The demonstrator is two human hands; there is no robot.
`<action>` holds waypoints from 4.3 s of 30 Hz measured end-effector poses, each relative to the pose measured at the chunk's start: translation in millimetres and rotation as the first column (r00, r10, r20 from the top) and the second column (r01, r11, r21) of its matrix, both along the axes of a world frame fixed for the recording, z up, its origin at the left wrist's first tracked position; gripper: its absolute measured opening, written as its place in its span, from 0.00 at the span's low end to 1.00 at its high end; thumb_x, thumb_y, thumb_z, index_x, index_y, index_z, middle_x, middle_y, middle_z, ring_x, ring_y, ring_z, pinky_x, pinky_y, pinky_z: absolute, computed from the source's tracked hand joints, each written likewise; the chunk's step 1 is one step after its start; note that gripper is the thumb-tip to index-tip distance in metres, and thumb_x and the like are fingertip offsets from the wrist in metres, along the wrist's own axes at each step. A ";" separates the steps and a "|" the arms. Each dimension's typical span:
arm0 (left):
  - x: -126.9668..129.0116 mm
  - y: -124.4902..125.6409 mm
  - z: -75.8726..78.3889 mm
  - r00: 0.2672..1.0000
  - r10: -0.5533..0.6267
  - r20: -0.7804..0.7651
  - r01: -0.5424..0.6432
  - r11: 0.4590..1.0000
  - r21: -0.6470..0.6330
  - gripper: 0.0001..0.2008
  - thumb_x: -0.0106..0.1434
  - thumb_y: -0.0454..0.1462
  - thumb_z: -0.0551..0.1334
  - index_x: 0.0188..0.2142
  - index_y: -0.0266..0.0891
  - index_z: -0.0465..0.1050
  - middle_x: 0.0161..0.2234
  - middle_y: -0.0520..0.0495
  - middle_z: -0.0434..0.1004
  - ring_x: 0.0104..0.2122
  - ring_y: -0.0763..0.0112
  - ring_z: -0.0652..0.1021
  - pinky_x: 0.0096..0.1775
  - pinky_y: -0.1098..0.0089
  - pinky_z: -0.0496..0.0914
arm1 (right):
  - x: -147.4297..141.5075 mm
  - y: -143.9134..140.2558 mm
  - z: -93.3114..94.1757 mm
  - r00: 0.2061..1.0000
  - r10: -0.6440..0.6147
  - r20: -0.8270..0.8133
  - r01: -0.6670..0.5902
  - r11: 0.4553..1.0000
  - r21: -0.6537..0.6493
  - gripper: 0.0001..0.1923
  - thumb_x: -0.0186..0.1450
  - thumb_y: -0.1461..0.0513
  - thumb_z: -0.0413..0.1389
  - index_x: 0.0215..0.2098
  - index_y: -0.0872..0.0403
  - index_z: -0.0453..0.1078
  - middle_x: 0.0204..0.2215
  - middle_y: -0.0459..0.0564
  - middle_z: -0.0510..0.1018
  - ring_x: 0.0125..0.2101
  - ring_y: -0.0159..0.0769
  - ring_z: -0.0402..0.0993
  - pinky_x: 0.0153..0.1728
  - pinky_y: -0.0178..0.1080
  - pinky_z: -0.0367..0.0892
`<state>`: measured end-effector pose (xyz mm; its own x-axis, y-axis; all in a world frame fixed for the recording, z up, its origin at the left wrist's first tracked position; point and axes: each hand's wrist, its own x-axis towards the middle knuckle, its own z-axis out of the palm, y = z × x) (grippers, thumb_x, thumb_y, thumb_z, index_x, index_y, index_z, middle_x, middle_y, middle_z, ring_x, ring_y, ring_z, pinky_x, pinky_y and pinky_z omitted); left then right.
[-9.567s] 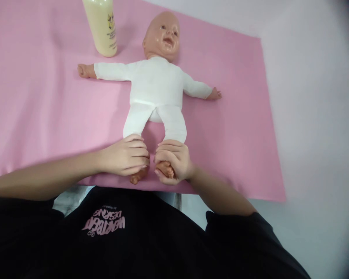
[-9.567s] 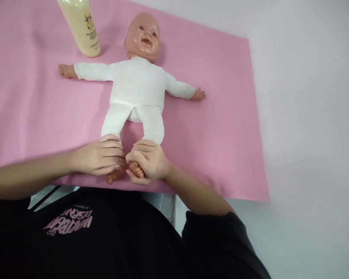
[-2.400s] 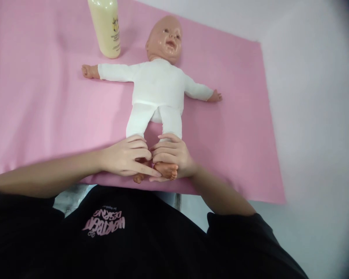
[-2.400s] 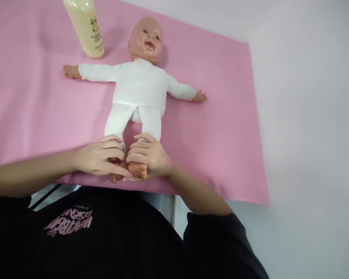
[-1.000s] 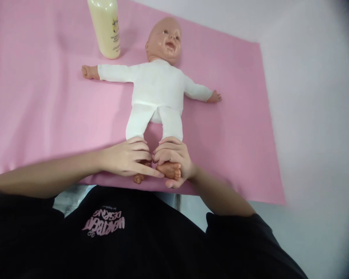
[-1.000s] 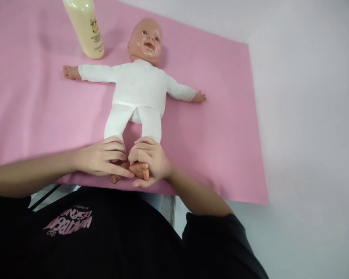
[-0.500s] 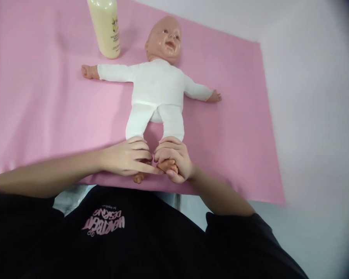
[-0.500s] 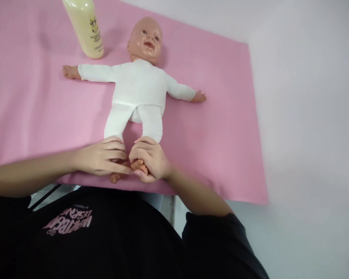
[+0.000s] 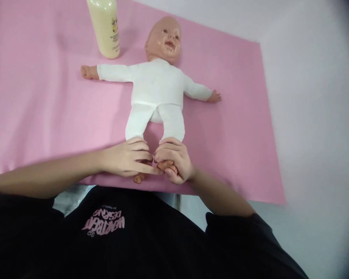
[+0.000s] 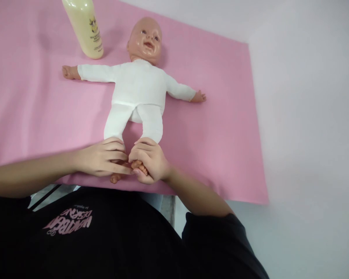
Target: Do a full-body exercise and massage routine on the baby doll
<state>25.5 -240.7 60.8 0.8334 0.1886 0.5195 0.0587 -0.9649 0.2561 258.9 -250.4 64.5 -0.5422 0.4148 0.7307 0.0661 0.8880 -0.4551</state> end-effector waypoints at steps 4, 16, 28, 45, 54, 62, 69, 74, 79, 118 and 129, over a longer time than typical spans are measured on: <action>-0.2 -0.4 0.3 1.000 -0.012 0.004 0.012 1.000 -0.009 0.14 0.71 0.35 0.61 0.51 0.53 0.79 0.42 0.48 0.82 0.45 0.64 0.75 0.55 0.60 0.69 | -0.6 -1.1 -0.8 0.999 -0.042 0.003 0.042 0.999 0.027 0.07 0.70 0.55 0.50 0.39 0.50 0.66 0.26 0.43 0.76 0.26 0.36 0.77 0.40 0.45 0.73; -1.0 -1.9 0.7 1.000 -0.014 -0.017 0.013 0.999 -0.035 0.09 0.69 0.38 0.62 0.45 0.50 0.81 0.41 0.47 0.82 0.45 0.60 0.74 0.54 0.58 0.69 | -1.7 -0.6 -4.5 0.997 -0.064 0.046 0.060 0.995 0.080 0.11 0.66 0.53 0.60 0.39 0.50 0.65 0.27 0.42 0.77 0.27 0.36 0.77 0.41 0.46 0.74; -0.9 -3.1 3.4 0.998 -0.058 -0.020 0.055 0.989 -0.134 0.11 0.69 0.39 0.65 0.50 0.53 0.82 0.43 0.48 0.85 0.47 0.62 0.76 0.57 0.58 0.68 | -0.4 -1.3 -5.4 0.997 -0.038 0.067 0.035 0.999 0.034 0.14 0.70 0.48 0.52 0.38 0.49 0.66 0.27 0.44 0.77 0.28 0.37 0.77 0.44 0.47 0.73; 0.4 -4.9 0.6 0.997 -0.056 -0.049 0.049 0.990 -0.134 0.13 0.72 0.39 0.61 0.53 0.49 0.80 0.48 0.49 0.86 0.49 0.64 0.79 0.59 0.60 0.66 | -0.7 -1.1 -7.8 0.997 -0.026 0.070 0.028 0.999 -0.033 0.27 0.78 0.49 0.32 0.37 0.49 0.68 0.27 0.44 0.77 0.30 0.37 0.77 0.50 0.47 0.69; 2.0 -5.0 -1.4 0.999 -0.043 -0.034 0.040 0.995 -0.089 0.11 0.72 0.40 0.63 0.51 0.48 0.81 0.45 0.50 0.86 0.48 0.64 0.79 0.58 0.61 0.66 | -1.0 3.7 -2.7 0.999 -0.023 0.043 0.024 1.000 -0.014 0.27 0.80 0.53 0.35 0.35 0.51 0.71 0.28 0.45 0.81 0.30 0.34 0.80 0.43 0.43 0.73; 3.3 -5.7 0.1 0.999 -0.036 0.034 0.035 0.999 0.030 0.10 0.70 0.39 0.65 0.50 0.45 0.80 0.45 0.48 0.86 0.46 0.64 0.78 0.56 0.61 0.68 | 0.6 7.0 -10.7 0.999 -0.019 0.044 0.015 0.996 0.093 0.36 0.77 0.41 0.31 0.42 0.53 0.73 0.29 0.48 0.80 0.32 0.38 0.81 0.48 0.47 0.73; -1.4 -4.7 -2.4 0.999 0.014 0.048 -0.016 0.999 0.030 0.05 0.70 0.38 0.64 0.40 0.47 0.80 0.40 0.51 0.85 0.43 0.66 0.79 0.59 0.61 0.68 | 8.8 11.9 -11.4 0.955 -0.093 0.280 0.004 0.952 0.305 0.35 0.72 0.35 0.46 0.55 0.54 0.71 0.38 0.51 0.81 0.42 0.42 0.78 0.58 0.54 0.67; -5.0 -0.9 1.8 0.990 0.064 0.124 -0.062 0.998 -0.018 0.09 0.69 0.36 0.60 0.46 0.46 0.79 0.41 0.47 0.85 0.43 0.65 0.81 0.54 0.60 0.74 | 8.2 11.4 -13.5 0.871 -0.189 0.454 0.025 0.939 0.343 0.32 0.73 0.38 0.49 0.59 0.52 0.70 0.44 0.51 0.81 0.46 0.41 0.75 0.61 0.55 0.65; -4.1 0.5 7.6 0.977 0.083 0.198 -0.080 0.997 -0.025 0.13 0.66 0.33 0.59 0.48 0.43 0.76 0.37 0.49 0.85 0.39 0.65 0.82 0.53 0.59 0.76 | 3.8 9.1 -12.5 0.877 -0.177 0.447 0.036 0.951 0.308 0.30 0.74 0.42 0.51 0.63 0.53 0.66 0.43 0.52 0.81 0.43 0.40 0.76 0.57 0.52 0.68; -2.2 -1.2 5.8 0.997 0.042 0.063 -0.039 0.998 -0.045 0.11 0.71 0.34 0.55 0.40 0.44 0.78 0.35 0.48 0.83 0.39 0.66 0.80 0.57 0.60 0.71 | 3.8 -2.8 -3.1 0.956 0.050 0.290 -0.097 0.984 0.148 0.15 0.69 0.49 0.56 0.33 0.49 0.62 0.23 0.39 0.74 0.26 0.32 0.74 0.45 0.42 0.71; -1.8 -1.2 3.7 0.999 0.054 0.007 -0.053 0.995 -0.083 0.13 0.71 0.35 0.55 0.36 0.44 0.78 0.34 0.48 0.83 0.40 0.66 0.79 0.57 0.60 0.71 | 1.2 -1.3 -2.0 0.927 0.090 0.364 -0.138 0.985 0.107 0.21 0.72 0.45 0.48 0.28 0.49 0.61 0.20 0.41 0.71 0.24 0.33 0.70 0.45 0.42 0.70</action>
